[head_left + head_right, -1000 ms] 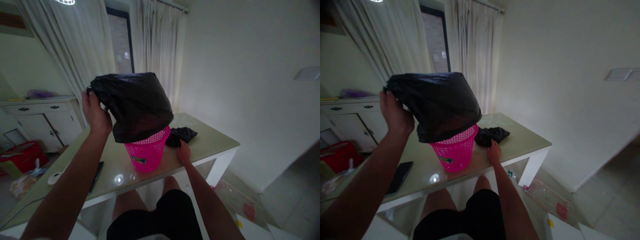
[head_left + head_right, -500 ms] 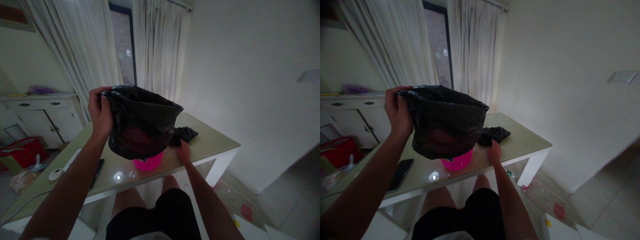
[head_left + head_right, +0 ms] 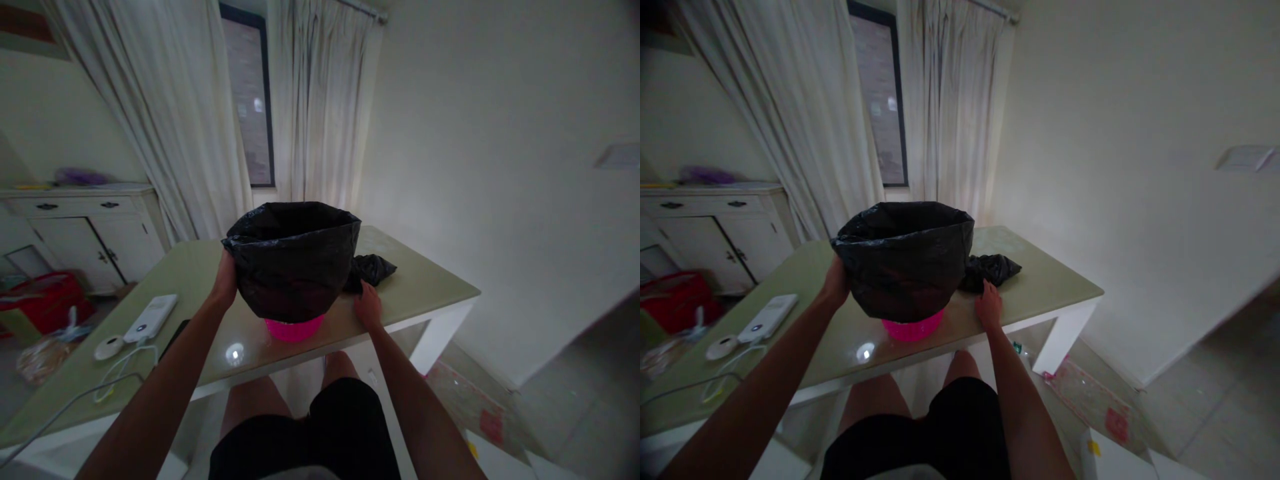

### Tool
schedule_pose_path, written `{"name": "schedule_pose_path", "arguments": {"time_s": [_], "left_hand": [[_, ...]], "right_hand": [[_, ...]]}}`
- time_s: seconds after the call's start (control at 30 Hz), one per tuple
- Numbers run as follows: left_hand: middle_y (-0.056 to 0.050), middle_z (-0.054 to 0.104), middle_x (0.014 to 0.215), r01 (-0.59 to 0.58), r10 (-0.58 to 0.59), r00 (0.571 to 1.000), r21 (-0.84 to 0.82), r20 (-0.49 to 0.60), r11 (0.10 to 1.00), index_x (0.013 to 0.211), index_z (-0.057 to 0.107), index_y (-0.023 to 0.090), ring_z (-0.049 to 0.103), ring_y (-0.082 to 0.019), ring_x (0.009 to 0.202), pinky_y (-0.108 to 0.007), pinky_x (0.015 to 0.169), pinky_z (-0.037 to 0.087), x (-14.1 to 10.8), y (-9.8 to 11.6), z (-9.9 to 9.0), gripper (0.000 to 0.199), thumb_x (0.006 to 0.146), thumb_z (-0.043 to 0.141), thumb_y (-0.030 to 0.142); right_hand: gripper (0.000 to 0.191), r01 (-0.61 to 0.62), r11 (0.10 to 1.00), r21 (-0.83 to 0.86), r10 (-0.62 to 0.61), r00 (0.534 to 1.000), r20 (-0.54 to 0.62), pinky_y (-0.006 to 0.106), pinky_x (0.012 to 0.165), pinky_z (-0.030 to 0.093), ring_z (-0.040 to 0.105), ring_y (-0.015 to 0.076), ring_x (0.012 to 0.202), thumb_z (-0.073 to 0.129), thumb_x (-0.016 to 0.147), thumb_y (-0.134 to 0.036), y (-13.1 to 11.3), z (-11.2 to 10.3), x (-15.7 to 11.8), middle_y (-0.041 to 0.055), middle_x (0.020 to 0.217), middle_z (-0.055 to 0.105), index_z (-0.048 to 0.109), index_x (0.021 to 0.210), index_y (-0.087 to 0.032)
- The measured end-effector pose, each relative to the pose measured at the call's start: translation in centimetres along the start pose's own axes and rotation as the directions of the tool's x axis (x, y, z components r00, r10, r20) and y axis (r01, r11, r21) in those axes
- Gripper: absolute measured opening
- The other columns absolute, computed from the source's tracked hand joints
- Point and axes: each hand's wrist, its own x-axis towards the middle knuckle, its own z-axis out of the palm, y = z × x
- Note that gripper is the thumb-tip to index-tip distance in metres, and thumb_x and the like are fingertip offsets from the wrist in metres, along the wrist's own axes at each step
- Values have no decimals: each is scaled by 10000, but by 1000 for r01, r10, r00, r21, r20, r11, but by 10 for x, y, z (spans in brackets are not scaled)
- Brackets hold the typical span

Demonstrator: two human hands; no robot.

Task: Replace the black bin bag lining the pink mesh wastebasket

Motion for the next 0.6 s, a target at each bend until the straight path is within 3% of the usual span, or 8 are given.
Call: {"name": "schedule_pose_path", "arguments": {"time_s": [0.13, 0.27, 0.37, 0.5, 0.6], "left_hand": [[-104, 830, 1269, 151, -151, 988, -128, 10, 980, 1233, 798, 225, 714, -360, 1339, -498, 1119, 626, -7, -8, -7, 700, 875, 764, 825], [-114, 841, 1211, 143, -144, 990, -128, 1, 981, 1220, 779, 208, 735, -372, 1302, -476, 1057, 647, -14, -8, -23, 744, 778, 881, 797], [-107, 842, 1154, 138, -138, 990, -166, 12, 976, 1223, 735, 220, 777, -350, 1212, -445, 979, 667, -19, -12, -33, 741, 742, 935, 747], [-60, 833, 1073, 139, -153, 985, -161, -79, 977, 1244, 651, 258, 815, -289, 1040, -408, 889, 675, -17, -22, -41, 739, 697, 986, 626], [-78, 838, 1118, 125, -129, 990, -64, -64, 990, 1206, 695, 220, 797, -304, 1099, -431, 948, 665, -10, -27, -40, 671, 724, 934, 619]], "right_hand": [[610, -2, 1000, -30, -1, 996, -94, 526, 1220, 482, 563, 392, 1480, 570, 943, -199, -5, -4, -2, 263, 1604, 585, 669, 1538, -105], [528, 102, 995, -19, -104, 979, -175, 534, 1191, 496, 614, 362, 1353, 534, 985, -230, -10, -8, -4, 241, 1482, 648, 699, 1474, -120], [490, 226, 974, -25, -227, 962, -152, 513, 1172, 504, 628, 344, 1307, 520, 1026, -248, -14, -9, -5, 230, 1406, 689, 690, 1466, -118], [508, 330, 942, -60, -334, 940, -74, 465, 1132, 517, 644, 327, 1282, 515, 1073, -263, -18, -10, -8, 216, 1440, 698, 640, 1548, -134], [548, 362, 928, -88, -365, 931, -20, 440, 1110, 516, 663, 312, 1251, 507, 1097, -270, -19, -9, -10, 193, 1420, 727, 578, 1626, -145]]}}
